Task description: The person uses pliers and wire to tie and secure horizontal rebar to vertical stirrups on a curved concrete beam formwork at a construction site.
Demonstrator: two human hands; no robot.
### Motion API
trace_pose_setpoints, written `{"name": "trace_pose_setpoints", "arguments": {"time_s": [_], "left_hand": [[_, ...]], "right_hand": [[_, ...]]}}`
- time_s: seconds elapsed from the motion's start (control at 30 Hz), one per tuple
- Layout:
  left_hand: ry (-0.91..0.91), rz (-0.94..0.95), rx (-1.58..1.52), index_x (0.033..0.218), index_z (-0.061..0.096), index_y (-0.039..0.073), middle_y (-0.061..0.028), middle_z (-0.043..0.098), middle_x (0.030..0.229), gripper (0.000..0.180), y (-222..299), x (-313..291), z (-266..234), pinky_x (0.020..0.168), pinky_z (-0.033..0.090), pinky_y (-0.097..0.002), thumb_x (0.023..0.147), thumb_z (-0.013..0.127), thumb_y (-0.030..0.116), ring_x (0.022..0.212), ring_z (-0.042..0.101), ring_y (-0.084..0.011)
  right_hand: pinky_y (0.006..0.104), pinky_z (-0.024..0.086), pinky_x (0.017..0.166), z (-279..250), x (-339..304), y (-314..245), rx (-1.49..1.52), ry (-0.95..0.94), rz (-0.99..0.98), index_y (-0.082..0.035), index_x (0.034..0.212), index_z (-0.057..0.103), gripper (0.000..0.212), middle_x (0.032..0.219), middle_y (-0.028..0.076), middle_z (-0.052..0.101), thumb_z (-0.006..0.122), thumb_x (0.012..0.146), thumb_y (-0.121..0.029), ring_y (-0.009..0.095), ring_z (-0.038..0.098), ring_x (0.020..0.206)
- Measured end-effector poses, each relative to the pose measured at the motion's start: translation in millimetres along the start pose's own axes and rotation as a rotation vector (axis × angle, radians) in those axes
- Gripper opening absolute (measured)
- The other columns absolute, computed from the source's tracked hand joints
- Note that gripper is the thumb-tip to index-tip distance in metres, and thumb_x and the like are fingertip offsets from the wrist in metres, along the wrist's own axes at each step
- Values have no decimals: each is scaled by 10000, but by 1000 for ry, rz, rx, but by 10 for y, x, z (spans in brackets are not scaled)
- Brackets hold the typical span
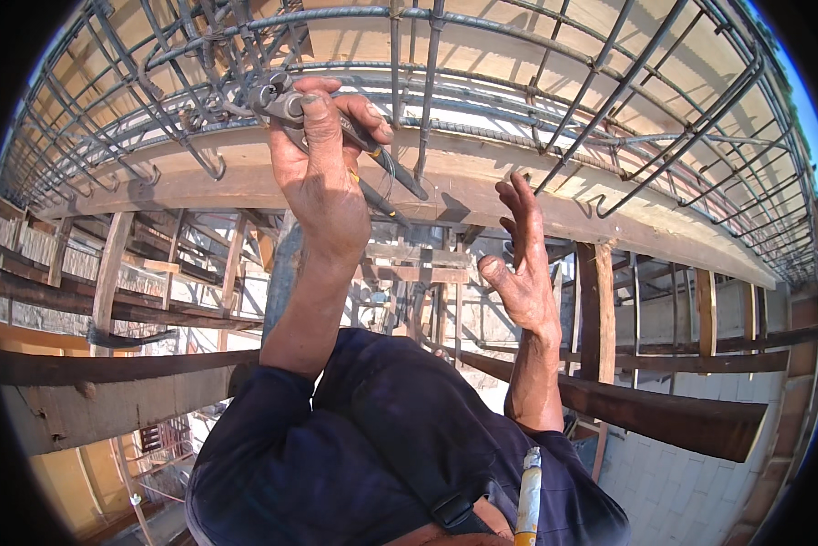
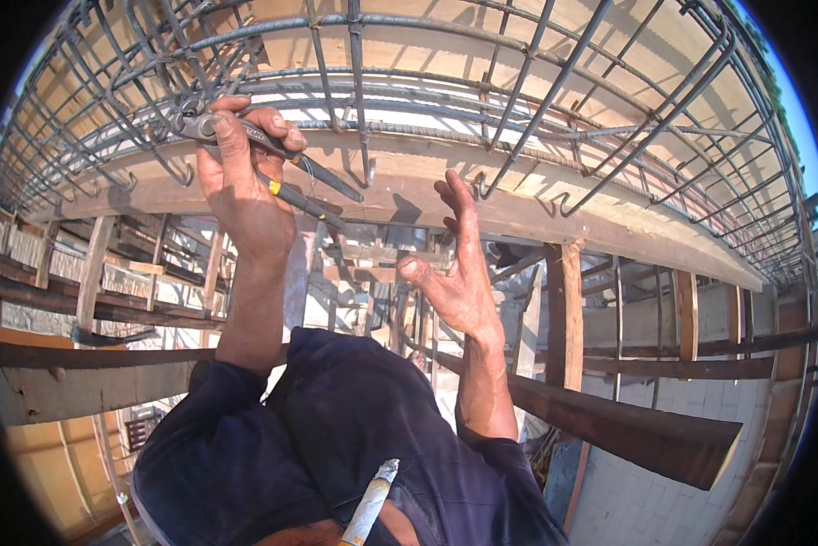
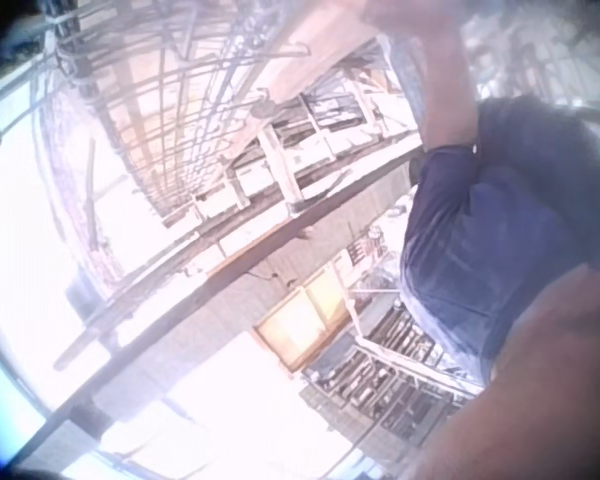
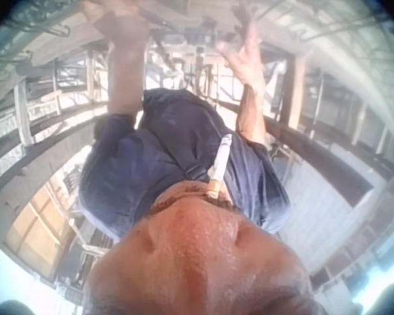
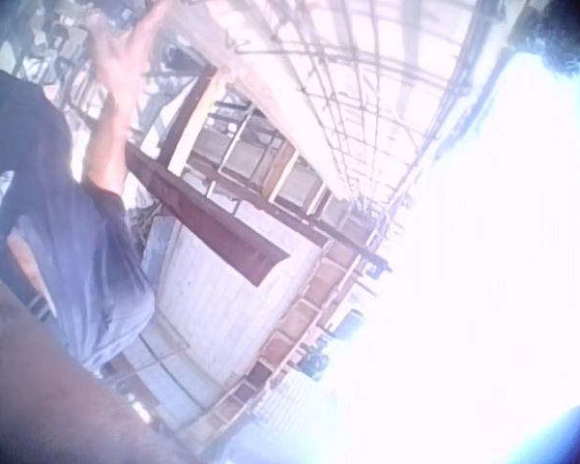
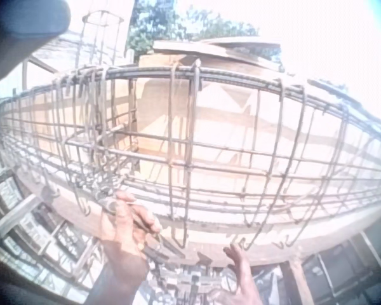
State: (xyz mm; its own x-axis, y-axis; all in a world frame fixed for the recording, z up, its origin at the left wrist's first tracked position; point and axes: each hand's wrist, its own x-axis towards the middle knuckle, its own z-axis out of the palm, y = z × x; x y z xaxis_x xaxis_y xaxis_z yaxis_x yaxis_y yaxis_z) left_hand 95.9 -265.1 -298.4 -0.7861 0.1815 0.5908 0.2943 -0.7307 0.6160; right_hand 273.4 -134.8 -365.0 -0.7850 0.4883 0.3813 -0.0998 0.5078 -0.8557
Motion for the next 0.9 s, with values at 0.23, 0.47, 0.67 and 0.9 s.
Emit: {"name": "trace_pose_setpoints", "arguments": {"time_s": [0.23,0.47,0.67,0.9], "left_hand": [[-112,-42,-90,1171,480,43,-88,601,839,308,-15,-101,126,704,512,-307,1079,469,337,741,599,-169],[-107,-201,-446,1195,489,87,-49,549,864,356,53,172,-112,732,462,-345,1080,421,417,791,540,-177],[-40,-141,-179,1186,515,81,-45,565,863,358,193,362,-448,700,467,-340,1073,447,413,751,538,-172],[-149,-301,-258,1182,513,99,-43,562,898,379,192,287,-440,779,494,-348,1066,437,452,831,565,-167]], "right_hand": [[288,550,794,435,197,-71,64,180,212,25,1144,673,234,955,69,724,658,931,-71,143,689,868],[269,408,552,625,-11,313,112,-398,168,-54,1143,732,218,797,-18,680,608,1015,-179,62,462,607],[232,407,500,330,-395,194,793,-626,411,37,1094,691,254,755,89,698,634,997,-190,84,513,530],[311,496,854,34,-148,782,379,-494,498,-9,1247,655,378,1046,115,720,644,994,-290,154,642,917]]}}
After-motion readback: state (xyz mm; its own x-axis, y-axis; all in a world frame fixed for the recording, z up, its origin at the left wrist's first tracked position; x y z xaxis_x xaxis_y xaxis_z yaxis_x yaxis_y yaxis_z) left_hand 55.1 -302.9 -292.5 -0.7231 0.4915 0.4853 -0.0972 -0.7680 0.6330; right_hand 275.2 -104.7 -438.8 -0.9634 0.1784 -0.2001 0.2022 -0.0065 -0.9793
